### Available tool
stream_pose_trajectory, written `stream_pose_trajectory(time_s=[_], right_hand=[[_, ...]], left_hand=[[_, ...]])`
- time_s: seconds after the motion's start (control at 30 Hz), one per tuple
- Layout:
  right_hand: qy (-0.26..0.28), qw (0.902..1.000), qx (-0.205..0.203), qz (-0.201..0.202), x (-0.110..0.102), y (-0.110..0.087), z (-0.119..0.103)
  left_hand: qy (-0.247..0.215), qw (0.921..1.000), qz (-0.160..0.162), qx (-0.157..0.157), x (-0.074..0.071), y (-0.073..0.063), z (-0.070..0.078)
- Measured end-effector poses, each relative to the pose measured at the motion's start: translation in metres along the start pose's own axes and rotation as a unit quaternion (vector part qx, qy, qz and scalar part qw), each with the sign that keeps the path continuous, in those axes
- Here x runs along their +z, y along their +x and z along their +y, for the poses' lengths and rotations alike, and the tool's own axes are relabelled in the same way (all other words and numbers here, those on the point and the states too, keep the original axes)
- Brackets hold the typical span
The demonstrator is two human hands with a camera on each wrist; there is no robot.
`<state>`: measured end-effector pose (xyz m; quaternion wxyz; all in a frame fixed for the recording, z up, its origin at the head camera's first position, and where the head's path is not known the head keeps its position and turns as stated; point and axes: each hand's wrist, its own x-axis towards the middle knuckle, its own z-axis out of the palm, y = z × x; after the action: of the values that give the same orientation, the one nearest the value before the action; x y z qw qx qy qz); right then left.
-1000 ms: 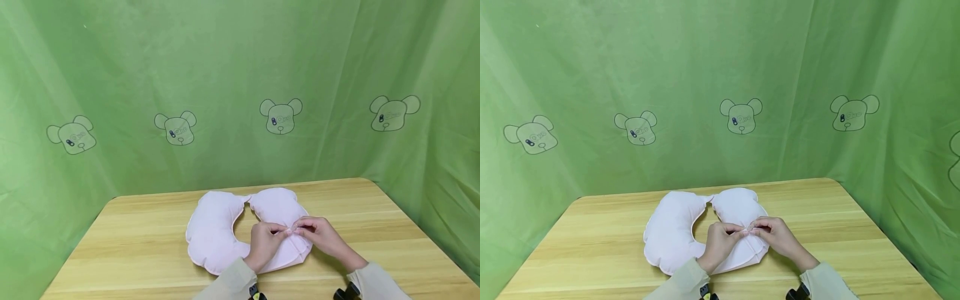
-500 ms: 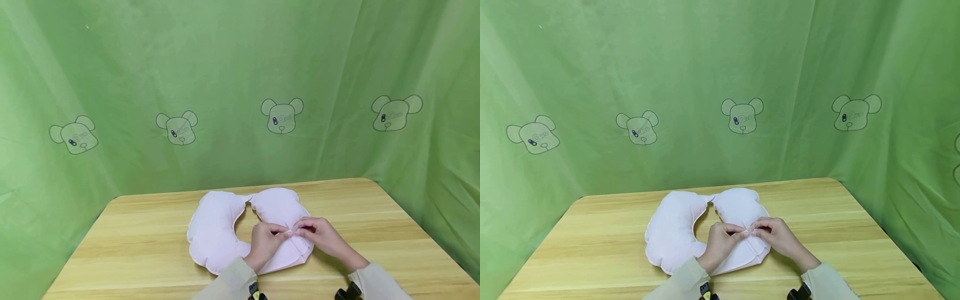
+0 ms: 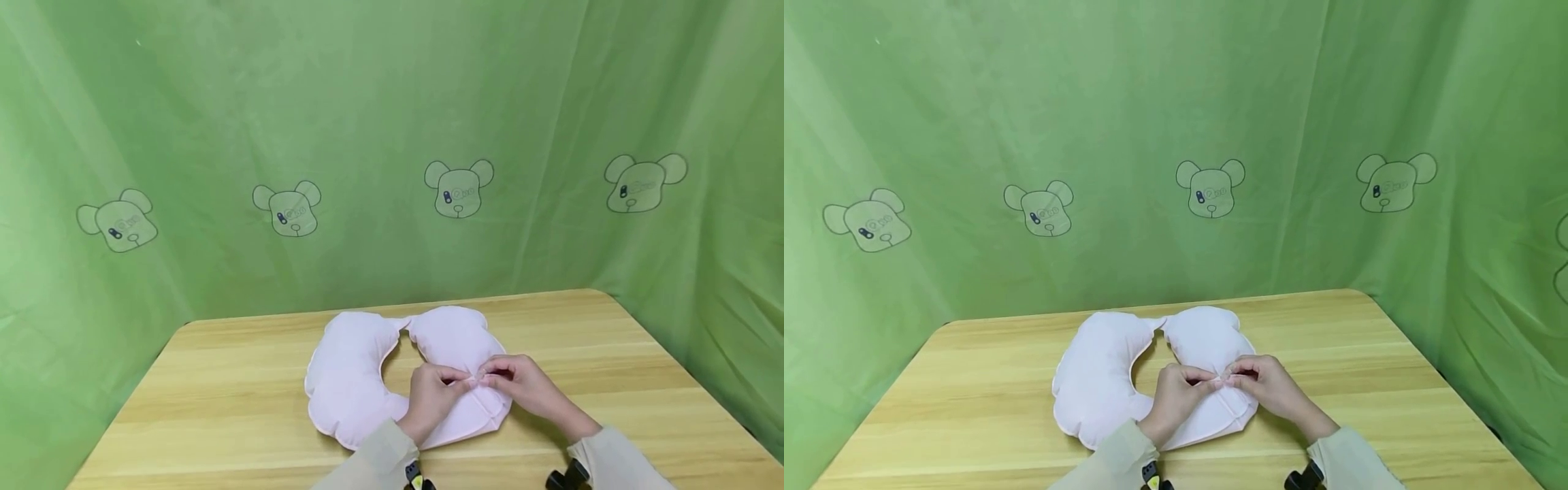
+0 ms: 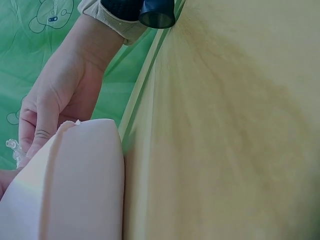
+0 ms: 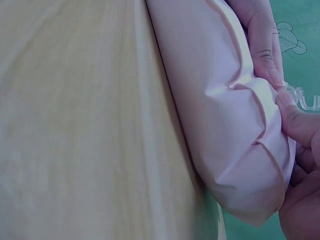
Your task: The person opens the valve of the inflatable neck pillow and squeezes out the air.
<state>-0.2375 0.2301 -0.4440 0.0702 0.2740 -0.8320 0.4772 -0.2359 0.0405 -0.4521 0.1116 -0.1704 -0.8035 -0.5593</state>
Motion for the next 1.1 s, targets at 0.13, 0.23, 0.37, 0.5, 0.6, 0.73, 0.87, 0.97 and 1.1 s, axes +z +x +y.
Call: stream_pose_trajectory(time_s=[0.13,0.23,0.37,0.5,0.6,0.73,0.87,0.97,1.1], right_hand=[[-0.011,0.9999,0.003,0.002,0.0014,-0.0007,0.0003],[-0.017,0.9999,-0.001,0.003,0.0016,-0.001,0.0006],[-0.02,0.9998,0.001,0.002,0.0014,-0.0011,0.0006],[-0.02,0.9998,0.003,-0.001,0.0008,-0.0003,0.0012],[-0.013,0.9999,0.006,-0.006,0.0007,-0.0006,0.0017],[-0.009,0.9999,0.01,-0.007,0.0014,-0.0013,0.0015],[-0.011,0.9999,0.007,-0.01,0.0013,-0.0013,0.0007],[-0.012,0.9998,0.007,-0.014,0.0009,-0.0013,0.0001],[-0.013,0.9997,0.01,-0.016,0.0005,-0.0009,0.0013]], left_hand=[[-0.006,0.9999,0.0,-0.011,0.0008,-0.0011,-0.0015],[-0.013,0.9997,0.0,-0.021,0.0016,-0.0014,-0.0018],[-0.014,0.9995,0.0,-0.028,0.0015,-0.0022,-0.0011],[-0.017,0.9995,-0.002,-0.028,0.0011,-0.0018,-0.0009],[-0.017,0.9994,-0.005,-0.029,0.0009,-0.002,-0.0012],[-0.019,0.9993,-0.008,-0.031,0.0007,-0.0027,-0.001],[-0.022,0.9992,-0.012,-0.031,0.0006,-0.0028,-0.0015],[-0.021,0.9993,-0.014,-0.029,0.0007,-0.0028,-0.0024],[-0.022,0.9991,-0.015,-0.033,0.0011,-0.0028,-0.0037]])
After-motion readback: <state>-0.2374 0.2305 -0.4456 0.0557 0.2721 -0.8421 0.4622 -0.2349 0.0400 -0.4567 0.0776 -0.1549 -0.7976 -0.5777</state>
